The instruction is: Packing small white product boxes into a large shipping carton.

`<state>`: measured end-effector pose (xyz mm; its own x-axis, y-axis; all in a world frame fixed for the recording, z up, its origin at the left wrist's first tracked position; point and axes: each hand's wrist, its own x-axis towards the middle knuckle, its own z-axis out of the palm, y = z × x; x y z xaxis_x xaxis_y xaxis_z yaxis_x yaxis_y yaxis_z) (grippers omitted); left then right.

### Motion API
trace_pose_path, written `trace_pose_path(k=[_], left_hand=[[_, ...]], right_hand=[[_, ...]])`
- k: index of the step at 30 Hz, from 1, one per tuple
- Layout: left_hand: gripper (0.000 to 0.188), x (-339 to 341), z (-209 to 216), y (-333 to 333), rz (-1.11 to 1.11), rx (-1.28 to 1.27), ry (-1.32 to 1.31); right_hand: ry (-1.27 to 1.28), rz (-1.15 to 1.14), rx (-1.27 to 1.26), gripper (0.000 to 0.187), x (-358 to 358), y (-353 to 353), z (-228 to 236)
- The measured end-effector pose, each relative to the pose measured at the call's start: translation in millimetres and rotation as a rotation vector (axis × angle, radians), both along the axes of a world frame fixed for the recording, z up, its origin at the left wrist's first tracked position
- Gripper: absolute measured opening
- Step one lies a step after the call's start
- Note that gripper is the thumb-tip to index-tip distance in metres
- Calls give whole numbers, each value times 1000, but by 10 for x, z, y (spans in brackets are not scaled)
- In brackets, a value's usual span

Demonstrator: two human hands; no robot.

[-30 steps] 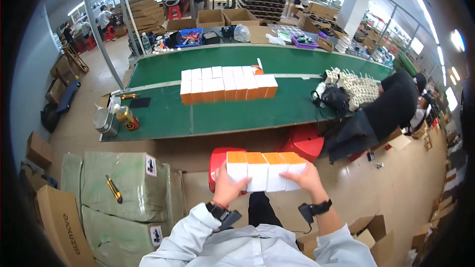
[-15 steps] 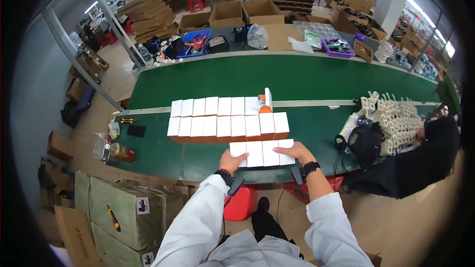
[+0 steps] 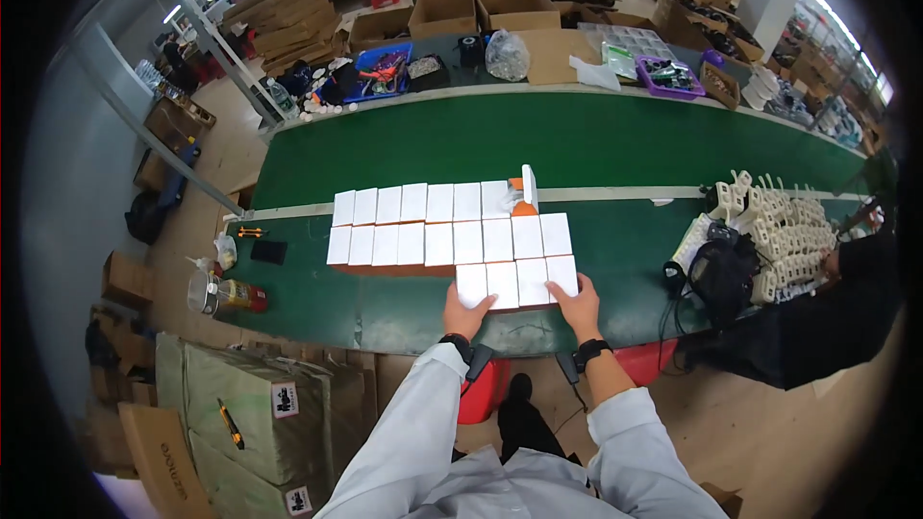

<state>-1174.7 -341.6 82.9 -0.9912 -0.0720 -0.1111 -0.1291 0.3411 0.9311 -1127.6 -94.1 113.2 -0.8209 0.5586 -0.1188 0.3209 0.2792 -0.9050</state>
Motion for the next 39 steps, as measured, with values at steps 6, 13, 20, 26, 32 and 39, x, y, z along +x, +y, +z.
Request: trace_pose_path(k=[6, 13, 20, 26, 32, 39], left_hand=[[42, 748, -63, -753, 120, 242, 19], [24, 2920, -691, -1743, -209, 244, -316], [25, 4659, -545, -1727, -800, 121, -622], [29, 5834, -78, -1423, -1297, 40, -701], [30, 7354, 227, -932, -1634, 61, -698], [43, 9801, 365, -234, -1987, 59, -576]], right_hand=[[190, -70, 14, 61, 1256, -423, 6], [-75, -332, -301, 39, 5121, -1212, -912], [-499, -555, -480, 40, 7605, -3122, -69], [-316, -738, -297, 40, 8702, -4000, 2], [-127, -1156, -293, 33, 9923, -4259, 514], [-337, -1444, -83, 45, 12400, -3677, -217]])
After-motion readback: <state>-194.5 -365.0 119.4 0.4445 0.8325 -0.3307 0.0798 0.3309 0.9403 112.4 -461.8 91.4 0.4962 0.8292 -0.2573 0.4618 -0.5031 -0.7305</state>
